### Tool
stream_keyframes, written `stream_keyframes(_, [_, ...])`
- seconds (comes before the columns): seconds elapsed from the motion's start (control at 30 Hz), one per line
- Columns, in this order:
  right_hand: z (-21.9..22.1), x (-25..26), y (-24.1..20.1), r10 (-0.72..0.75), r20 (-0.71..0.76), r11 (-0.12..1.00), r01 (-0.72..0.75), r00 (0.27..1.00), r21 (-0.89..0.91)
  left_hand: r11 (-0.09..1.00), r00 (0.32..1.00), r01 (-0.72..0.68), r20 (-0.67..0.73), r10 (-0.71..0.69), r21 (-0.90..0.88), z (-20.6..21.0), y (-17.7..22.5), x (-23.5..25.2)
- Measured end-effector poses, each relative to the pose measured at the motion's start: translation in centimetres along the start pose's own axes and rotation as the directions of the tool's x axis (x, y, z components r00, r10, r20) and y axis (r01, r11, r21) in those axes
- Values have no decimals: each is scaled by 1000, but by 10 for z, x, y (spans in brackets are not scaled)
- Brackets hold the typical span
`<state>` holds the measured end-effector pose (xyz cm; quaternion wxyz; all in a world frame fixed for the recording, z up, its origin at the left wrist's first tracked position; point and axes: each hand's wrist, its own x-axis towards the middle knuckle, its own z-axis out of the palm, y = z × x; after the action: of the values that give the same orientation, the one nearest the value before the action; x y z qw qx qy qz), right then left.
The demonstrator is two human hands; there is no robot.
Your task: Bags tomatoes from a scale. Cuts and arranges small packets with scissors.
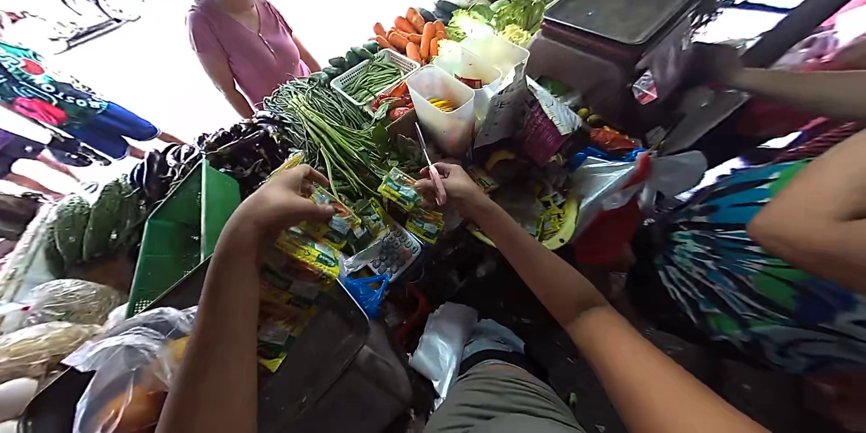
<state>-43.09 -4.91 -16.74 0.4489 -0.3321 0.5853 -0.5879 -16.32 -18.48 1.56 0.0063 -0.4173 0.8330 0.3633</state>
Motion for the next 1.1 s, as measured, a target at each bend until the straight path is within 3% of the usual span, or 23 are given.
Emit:
stream_keyframes(0.07, [2,-4,2,-69,-132,950,25,989,-312,996,994,-63,-97,57,-60,3,2,4])
stream_keyframes(0.13, [12,-14,-11,-188,-172,888,92,967,-451,977,971,-154,-208,122,-148,9,8,5])
stream_keyframes(0.17, [16,-20,-18,-211,-116,909,152,971,-387,956,960,-196,-243,142,-216,13,12,5])
stream_keyframes(0.2, [22,-27,-26,-204,-10,957,198,979,-212,933,952,-230,-265,155,-277,17,15,6])
stream_keyframes(0.27, [38,-42,-53,-152,249,972,99,957,213,903,944,-272,-273,184,-333,24,20,7])
stream_keyframes(0.33, [54,-52,-73,-125,342,944,6,931,330,889,943,-304,-244,228,-343,29,22,6])
stream_keyframes(0.5, [67,-49,-92,-219,201,927,139,955,348,889,939,-344,-116,323,-302,23,22,-2])
stream_keyframes(0.63, [54,-48,-105,-277,77,925,244,958,291,836,931,-348,-48,362,-425,16,23,-10])
stream_keyframes(0.73, [35,-57,-94,-327,56,940,331,943,-87,799,894,-426,-64,443,-424,19,14,-4])
stream_keyframes(0.77, [29,-64,-84,-329,54,934,334,943,-130,800,893,-431,-67,446,-418,19,11,-2])
stream_keyframes(0.9, [0,-86,-12,-227,316,973,202,921,112,769,905,-412,-121,407,-489,18,-1,2])
stream_keyframes(1.0, [-7,-96,20,-194,462,980,151,865,127,735,892,-431,-127,433,-523,17,-10,7])
stream_keyframes(1.1, [-3,-98,17,-155,513,988,136,844,75,717,896,-401,-81,437,-571,19,-12,9])
